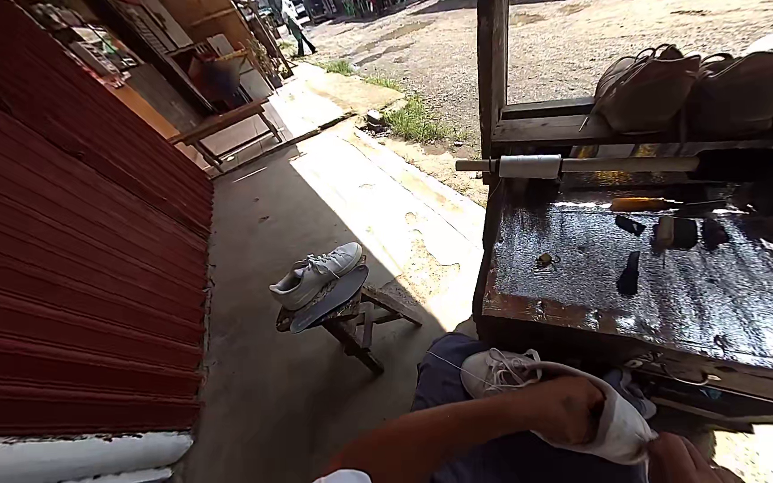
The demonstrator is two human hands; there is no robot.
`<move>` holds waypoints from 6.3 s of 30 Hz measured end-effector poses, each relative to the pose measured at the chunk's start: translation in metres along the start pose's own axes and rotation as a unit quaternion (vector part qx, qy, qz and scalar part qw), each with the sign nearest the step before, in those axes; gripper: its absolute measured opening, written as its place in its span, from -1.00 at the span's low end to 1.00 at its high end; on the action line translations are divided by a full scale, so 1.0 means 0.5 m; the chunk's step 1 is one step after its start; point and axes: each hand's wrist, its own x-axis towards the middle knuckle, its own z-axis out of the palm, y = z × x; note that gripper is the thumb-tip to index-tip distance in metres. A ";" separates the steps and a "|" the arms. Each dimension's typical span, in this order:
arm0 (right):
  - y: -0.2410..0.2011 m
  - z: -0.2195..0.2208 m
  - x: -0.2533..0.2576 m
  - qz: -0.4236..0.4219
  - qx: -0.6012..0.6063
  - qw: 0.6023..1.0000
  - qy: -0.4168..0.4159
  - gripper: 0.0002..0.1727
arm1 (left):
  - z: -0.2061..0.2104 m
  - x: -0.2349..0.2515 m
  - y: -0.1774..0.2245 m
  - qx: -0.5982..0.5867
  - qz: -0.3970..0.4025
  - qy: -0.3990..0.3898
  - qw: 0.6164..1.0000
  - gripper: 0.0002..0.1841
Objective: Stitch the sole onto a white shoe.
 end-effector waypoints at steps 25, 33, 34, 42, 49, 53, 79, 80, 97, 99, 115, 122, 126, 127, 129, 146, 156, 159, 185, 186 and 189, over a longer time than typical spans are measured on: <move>0.232 0.164 -0.164 0.142 0.286 0.947 0.027 -0.12 | 0.043 -0.021 -0.040 -0.116 0.007 0.068 0.991 -0.81; 0.110 0.168 -0.183 -0.095 0.595 0.795 0.072 -0.43 | 0.047 -0.022 -0.044 -0.107 -0.008 0.103 0.989 -0.81; 0.096 0.160 -0.178 -0.088 0.596 0.791 0.106 -0.53 | 0.046 -0.020 -0.046 -0.117 -0.009 0.101 0.988 -0.81; 0.030 0.153 -0.086 0.194 0.415 0.864 0.208 -0.59 | 0.048 -0.018 -0.049 -0.159 -0.026 0.093 0.983 -0.81; 0.039 0.079 -0.153 -0.050 0.734 0.678 -0.003 -0.80 | 0.036 -0.025 -0.057 -0.169 -0.043 0.097 0.980 -0.80; 0.088 0.113 -0.142 0.167 0.487 0.855 0.069 -0.56 | 0.014 -0.036 -0.068 -0.091 -0.056 0.073 0.992 -0.80; 0.132 0.196 -0.097 0.153 0.535 0.819 0.138 -0.10 | -0.098 -0.221 -0.020 -0.355 0.220 -0.002 0.909 -0.74; 0.104 0.165 -0.081 0.108 0.554 0.817 0.114 -0.06 | -0.097 -0.208 -0.009 -0.350 0.211 0.001 0.913 -0.73; -0.019 0.051 -0.057 0.212 0.204 0.932 0.213 -0.29 | -0.062 -0.153 -0.008 0.520 0.195 0.155 0.817 -0.61; -0.023 0.053 -0.055 0.215 0.195 0.933 0.212 -0.36 | -0.063 -0.179 -0.023 0.522 0.210 0.172 0.809 -0.57; 0.007 0.038 -0.053 0.225 0.495 0.825 0.153 -0.68 | -0.057 -0.247 -0.056 0.338 0.178 0.189 0.904 -0.62; 0.015 0.185 -0.092 0.285 0.736 0.566 0.238 -0.78 | -0.049 -0.101 0.022 0.080 0.006 -0.043 0.996 -0.61; 0.011 0.141 -0.127 0.220 0.659 0.679 0.238 -0.59 | -0.039 -0.034 0.005 -0.113 -0.050 -0.131 0.984 -0.76; 0.000 0.127 -0.134 0.206 0.625 0.715 0.236 -0.62 | -0.038 -0.028 0.001 -0.148 -0.060 -0.138 0.977 -0.73; -0.020 0.110 -0.143 0.194 0.557 0.775 0.226 -0.70 | -0.040 -0.022 -0.006 -0.189 -0.066 -0.145 0.969 -0.70; -0.016 0.110 -0.121 0.144 0.486 0.837 0.207 -0.78 | -0.047 -0.018 -0.024 -0.212 -0.057 -0.152 0.964 -0.64; 0.040 -0.022 -0.081 0.074 0.232 0.970 -0.025 -0.75 | -0.037 -0.022 -0.021 -0.220 -0.057 -0.133 0.965 -0.67; 0.059 -0.059 -0.046 0.032 0.214 0.972 -0.097 -0.76 | -0.035 -0.022 -0.026 -0.226 -0.043 -0.133 0.964 -0.71; 0.042 -0.059 0.047 0.014 0.156 0.977 -0.147 -0.74 | -0.034 -0.058 -0.032 -0.180 -0.022 -0.047 0.982 -0.82; 0.046 -0.057 0.044 0.011 0.160 0.978 -0.132 -0.73 | -0.041 -0.077 -0.027 -0.158 -0.014 -0.001 0.987 -0.78; 0.059 -0.051 0.026 0.016 0.149 0.983 -0.106 -0.75 | -0.121 -0.177 -0.072 -0.100 0.020 0.184 0.978 -0.78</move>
